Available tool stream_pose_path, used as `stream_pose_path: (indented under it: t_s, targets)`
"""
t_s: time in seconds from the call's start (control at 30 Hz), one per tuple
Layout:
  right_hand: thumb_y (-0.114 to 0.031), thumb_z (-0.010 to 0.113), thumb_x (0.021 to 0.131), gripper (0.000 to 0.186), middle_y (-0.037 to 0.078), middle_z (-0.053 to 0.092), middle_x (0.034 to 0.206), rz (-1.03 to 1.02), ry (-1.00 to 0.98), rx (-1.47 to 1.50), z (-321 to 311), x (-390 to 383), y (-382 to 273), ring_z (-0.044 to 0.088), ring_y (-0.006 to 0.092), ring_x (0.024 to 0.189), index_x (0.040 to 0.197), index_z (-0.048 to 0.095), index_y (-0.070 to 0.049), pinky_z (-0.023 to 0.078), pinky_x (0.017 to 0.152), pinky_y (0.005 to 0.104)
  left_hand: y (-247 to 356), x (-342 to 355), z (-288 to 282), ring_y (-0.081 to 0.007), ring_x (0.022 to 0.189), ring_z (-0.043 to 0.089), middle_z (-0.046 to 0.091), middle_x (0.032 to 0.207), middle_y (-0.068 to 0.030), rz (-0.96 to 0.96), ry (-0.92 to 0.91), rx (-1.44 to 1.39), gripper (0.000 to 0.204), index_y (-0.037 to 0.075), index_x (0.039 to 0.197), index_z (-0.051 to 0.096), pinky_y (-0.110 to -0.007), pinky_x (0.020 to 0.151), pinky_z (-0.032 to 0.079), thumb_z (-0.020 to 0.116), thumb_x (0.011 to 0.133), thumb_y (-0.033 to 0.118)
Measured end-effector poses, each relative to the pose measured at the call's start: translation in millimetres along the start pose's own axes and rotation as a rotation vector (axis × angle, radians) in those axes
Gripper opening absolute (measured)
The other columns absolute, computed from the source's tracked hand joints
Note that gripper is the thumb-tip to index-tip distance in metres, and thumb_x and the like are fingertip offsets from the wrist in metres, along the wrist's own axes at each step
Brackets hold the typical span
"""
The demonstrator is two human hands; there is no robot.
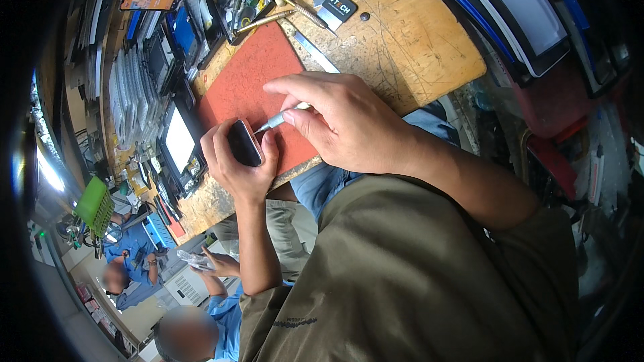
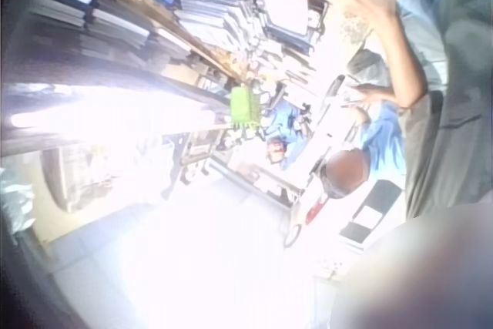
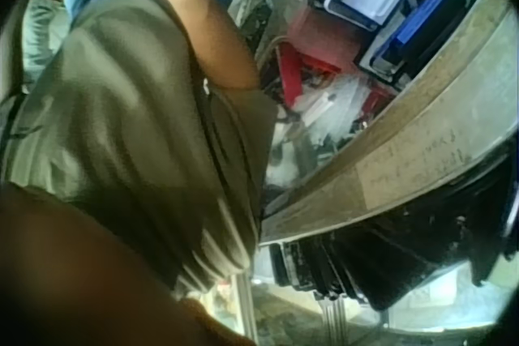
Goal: The person disassembles a smartphone using a screwdriver and a metal prying tool. They remove the screws, pry open the casing, and separate the screen from the body. The person then removes the battery and places the components on the table.
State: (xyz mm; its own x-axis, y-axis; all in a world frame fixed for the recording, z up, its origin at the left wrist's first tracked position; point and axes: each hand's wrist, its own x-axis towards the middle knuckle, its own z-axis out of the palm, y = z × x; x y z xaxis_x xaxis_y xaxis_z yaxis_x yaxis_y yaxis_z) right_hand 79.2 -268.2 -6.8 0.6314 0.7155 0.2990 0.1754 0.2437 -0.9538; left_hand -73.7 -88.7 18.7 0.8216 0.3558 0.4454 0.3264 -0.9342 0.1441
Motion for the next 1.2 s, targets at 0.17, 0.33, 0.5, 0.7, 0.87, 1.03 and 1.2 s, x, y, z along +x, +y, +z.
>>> stream_pose_path:
  t_s: [0.17,0.33,0.5,0.7,0.87,1.03,1.2]
  targets:
    - [0.001,0.066,0.099,0.037,0.011,0.074,0.104,0.030,-0.009,0.008,-1.3,-0.5,-0.6,0.072,0.0182,0.092,0.135,0.066,0.000,0.057,0.083,0.0327,-0.3,-0.4,-0.2,-0.0377,0.098,0.065,0.062,0.107,-0.0185,0.005,-0.003,-0.020,0.052,0.001,0.113,0.067,-0.046,0.088,0.054,0.088,0.075,0.029]
    - [0.001,0.066,0.099,0.037,0.011,0.074,0.104,0.034,-0.009,0.013,-1.5,-0.8,-0.4,0.072,0.0180,0.092,0.135,0.066,0.000,0.057,0.083,0.0325,-0.3,-0.8,-0.4,-0.0376,0.098,0.066,0.062,0.107,-0.0185,0.010,0.001,-0.012,0.052,0.001,0.113,0.067,-0.045,0.088,0.054,0.088,0.075,0.029]
    - [0.001,0.065,0.099,0.037,0.011,0.075,0.104,0.029,-0.009,0.009,-1.8,-1.2,0.1,0.072,0.0177,0.092,0.136,0.066,0.000,0.057,0.082,0.0322,-0.1,-1.5,0.0,-0.0376,0.099,0.066,0.063,0.108,-0.0188,0.008,0.006,-0.013,0.052,0.001,0.113,0.067,-0.045,0.088,0.055,0.088,0.076,0.030]
    - [0.001,0.066,0.098,0.035,0.012,0.075,0.104,-0.012,-0.010,-0.035,-1.5,0.1,0.7,0.072,0.0192,0.091,0.133,0.067,0.000,0.057,0.082,0.0327,-2.4,-0.4,1.6,-0.0386,0.094,0.068,0.066,0.105,-0.0200,0.058,0.001,-0.020,0.052,-0.001,0.113,0.066,-0.045,0.085,0.055,0.087,0.077,0.031]
    - [0.003,0.065,0.098,0.030,0.013,0.073,0.102,-0.044,-0.022,-0.032,-3.5,1.4,1.2,0.071,0.0212,0.092,0.128,0.070,0.000,0.056,0.081,0.0335,-3.3,-0.3,2.0,-0.0392,0.093,0.069,0.067,0.102,-0.0205,0.081,0.011,-0.006,0.052,-0.002,0.113,0.066,-0.045,0.084,0.056,0.087,0.078,0.031]
    - [0.002,0.064,0.099,0.026,0.015,0.072,0.101,-0.070,-0.046,-0.039,-4.9,3.1,1.5,0.071,0.0230,0.092,0.124,0.071,0.002,0.055,0.080,0.0335,-3.4,0.2,1.7,-0.0391,0.092,0.069,0.067,0.102,-0.0206,0.080,0.000,-0.005,0.051,-0.003,0.113,0.066,-0.045,0.084,0.056,0.086,0.079,0.030]
    - [-0.003,0.062,0.103,0.018,0.013,0.073,0.088,-0.068,-0.065,-0.089,-4.2,4.4,0.5,0.073,0.0223,0.079,0.116,0.071,0.003,0.057,0.071,0.0339,-5.0,-0.1,2.9,-0.0385,0.091,0.068,0.068,0.101,-0.0192,0.084,0.011,-0.024,0.048,-0.002,0.111,0.067,-0.045,0.083,0.055,0.085,0.077,0.028]
